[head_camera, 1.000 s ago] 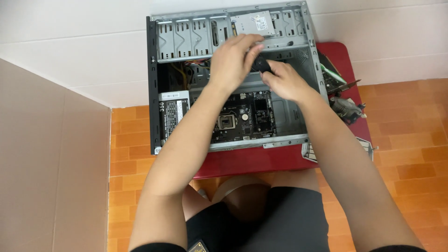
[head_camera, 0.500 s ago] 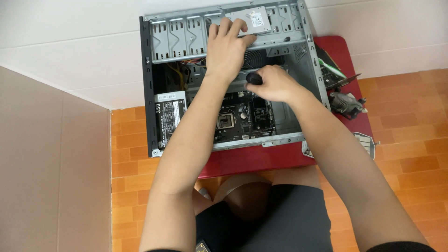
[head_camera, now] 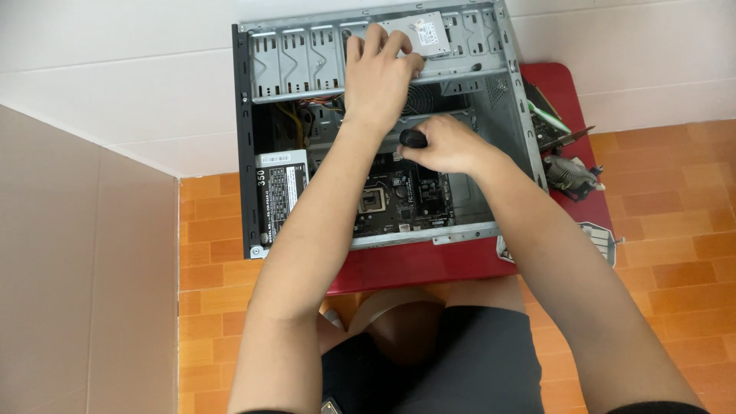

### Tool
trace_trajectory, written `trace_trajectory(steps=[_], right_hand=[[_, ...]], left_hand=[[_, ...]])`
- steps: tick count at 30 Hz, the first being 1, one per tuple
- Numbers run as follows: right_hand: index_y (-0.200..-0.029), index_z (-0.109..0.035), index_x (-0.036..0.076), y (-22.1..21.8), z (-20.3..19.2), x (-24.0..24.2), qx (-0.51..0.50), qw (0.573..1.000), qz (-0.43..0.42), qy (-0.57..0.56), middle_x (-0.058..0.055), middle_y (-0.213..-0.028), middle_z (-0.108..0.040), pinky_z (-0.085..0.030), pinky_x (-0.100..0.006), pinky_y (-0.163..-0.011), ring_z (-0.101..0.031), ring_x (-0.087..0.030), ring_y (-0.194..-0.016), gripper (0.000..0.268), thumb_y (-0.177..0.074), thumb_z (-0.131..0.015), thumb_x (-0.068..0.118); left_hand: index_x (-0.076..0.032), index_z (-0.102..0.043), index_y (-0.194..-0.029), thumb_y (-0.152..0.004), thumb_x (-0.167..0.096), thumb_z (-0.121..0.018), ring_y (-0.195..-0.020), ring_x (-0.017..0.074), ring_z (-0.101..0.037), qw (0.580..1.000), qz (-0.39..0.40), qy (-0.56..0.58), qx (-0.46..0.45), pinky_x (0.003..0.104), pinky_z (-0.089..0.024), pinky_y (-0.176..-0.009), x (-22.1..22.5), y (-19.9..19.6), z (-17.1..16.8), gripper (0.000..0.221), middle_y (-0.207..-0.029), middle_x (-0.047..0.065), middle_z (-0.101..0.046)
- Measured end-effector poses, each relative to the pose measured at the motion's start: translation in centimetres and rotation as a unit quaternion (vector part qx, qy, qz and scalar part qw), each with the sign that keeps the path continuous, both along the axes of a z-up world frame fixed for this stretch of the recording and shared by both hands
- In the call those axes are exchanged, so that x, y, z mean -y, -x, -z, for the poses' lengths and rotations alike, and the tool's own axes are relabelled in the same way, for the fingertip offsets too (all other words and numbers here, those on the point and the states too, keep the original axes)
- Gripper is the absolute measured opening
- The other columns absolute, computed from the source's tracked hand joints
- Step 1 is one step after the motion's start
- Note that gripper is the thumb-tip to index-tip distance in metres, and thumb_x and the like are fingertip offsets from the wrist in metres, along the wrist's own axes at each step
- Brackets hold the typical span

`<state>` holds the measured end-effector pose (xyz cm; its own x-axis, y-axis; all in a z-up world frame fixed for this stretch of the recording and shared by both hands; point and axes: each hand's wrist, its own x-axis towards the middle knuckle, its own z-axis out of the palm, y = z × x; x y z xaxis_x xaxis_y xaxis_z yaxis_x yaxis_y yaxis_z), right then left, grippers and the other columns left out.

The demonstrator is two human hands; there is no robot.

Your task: Removing a motherboard from a computer case using a screwdriver.

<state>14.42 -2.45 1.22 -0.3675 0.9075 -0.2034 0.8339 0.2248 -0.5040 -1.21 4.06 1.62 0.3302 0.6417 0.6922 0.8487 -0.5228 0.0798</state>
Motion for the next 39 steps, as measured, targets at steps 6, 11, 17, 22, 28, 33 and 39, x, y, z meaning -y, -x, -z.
trace_trajectory(steps=[6, 11, 17, 22, 28, 33, 39], right_hand=[[-0.071, -0.068, 0.001, 0.1, 0.0, 0.0, -0.004, 1.000, -0.004, 0.002, -0.012, -0.062, -0.066, -0.049, -0.041, -0.059, -0.054, -0.031, -0.053, 0.038, -0.088, -0.073, 0.034], [-0.072, -0.068, -0.001, 0.0, 0.2, -0.1, -0.003, 1.000, -0.011, -0.001, -0.013, -0.063, -0.067, -0.050, -0.042, -0.060, -0.055, -0.033, -0.054, 0.038, -0.088, -0.074, 0.034], [-0.072, -0.067, 0.001, 0.1, -0.1, -0.1, -0.007, 1.000, -0.002, 0.006, -0.011, -0.062, -0.066, -0.049, -0.041, -0.058, -0.054, -0.031, -0.053, 0.037, -0.089, -0.073, 0.034], [-0.086, -0.072, 0.000, 0.4, -1.7, 0.1, -0.037, 0.999, 0.025, 0.022, -0.015, -0.072, -0.072, -0.053, -0.043, -0.061, -0.065, -0.032, -0.060, 0.031, -0.090, -0.068, 0.030], [-0.085, -0.065, 0.008, -0.1, -2.2, 0.1, -0.258, 0.956, 0.036, -0.132, -0.005, -0.073, -0.070, -0.045, -0.030, -0.065, -0.063, -0.018, -0.063, 0.019, -0.098, -0.054, 0.016], [-0.090, -0.058, 0.007, -0.7, -1.9, -0.1, -0.393, 0.899, 0.132, -0.141, -0.002, -0.078, -0.059, -0.045, -0.024, -0.054, -0.055, -0.011, -0.059, 0.027, -0.103, -0.044, 0.026], [-0.098, -0.060, 0.001, -0.9, -2.5, -0.3, -0.479, 0.841, 0.180, -0.174, -0.007, -0.070, -0.064, -0.050, -0.021, -0.048, -0.059, -0.010, -0.052, 0.023, -0.109, -0.053, 0.019]], left_hand=[[-0.021, -0.080, -0.073, -0.076, -0.023, -0.075, -0.097, 0.0252, -0.045, 0.999, -0.034, -0.035, -0.009, 0.043, -0.033, -0.090, -0.1, -0.6, -0.1, 0.006, -0.090, -0.002, -0.064], [-0.018, -0.078, -0.075, -0.079, -0.025, -0.075, -0.097, 0.0254, -0.045, 0.998, -0.037, -0.046, -0.011, 0.044, -0.033, -0.089, -0.6, -0.5, 0.4, 0.008, -0.089, 0.000, -0.064], [-0.017, -0.077, -0.083, -0.083, -0.022, -0.074, -0.098, 0.0253, -0.048, 0.999, -0.027, -0.025, 0.018, 0.042, -0.035, -0.089, -0.4, 0.2, 0.0, 0.006, -0.096, -0.002, -0.067], [-0.017, -0.069, -0.086, -0.081, -0.016, -0.076, -0.086, 0.0221, -0.055, 0.993, -0.013, 0.011, 0.120, 0.039, -0.038, -0.088, 0.2, 1.1, -1.6, 0.008, -0.087, -0.003, -0.072], [-0.017, -0.061, -0.084, -0.081, -0.020, -0.072, -0.058, 0.0177, -0.051, 0.983, -0.003, 0.024, 0.183, 0.032, -0.038, -0.077, -0.1, 1.6, -1.6, 0.012, -0.059, -0.003, -0.059], [-0.011, -0.064, -0.075, -0.073, -0.007, -0.075, -0.045, 0.0091, -0.054, 0.946, 0.061, 0.096, 0.304, 0.024, -0.048, -0.052, 0.6, 2.0, -2.5, 0.012, -0.055, -0.005, -0.061], [-0.009, -0.065, -0.090, -0.087, -0.008, -0.070, -0.053, 0.0096, -0.058, 0.933, 0.087, 0.135, 0.323, 0.025, -0.047, -0.051, 0.9, 2.6, -2.8, 0.006, -0.071, -0.004, -0.068]])
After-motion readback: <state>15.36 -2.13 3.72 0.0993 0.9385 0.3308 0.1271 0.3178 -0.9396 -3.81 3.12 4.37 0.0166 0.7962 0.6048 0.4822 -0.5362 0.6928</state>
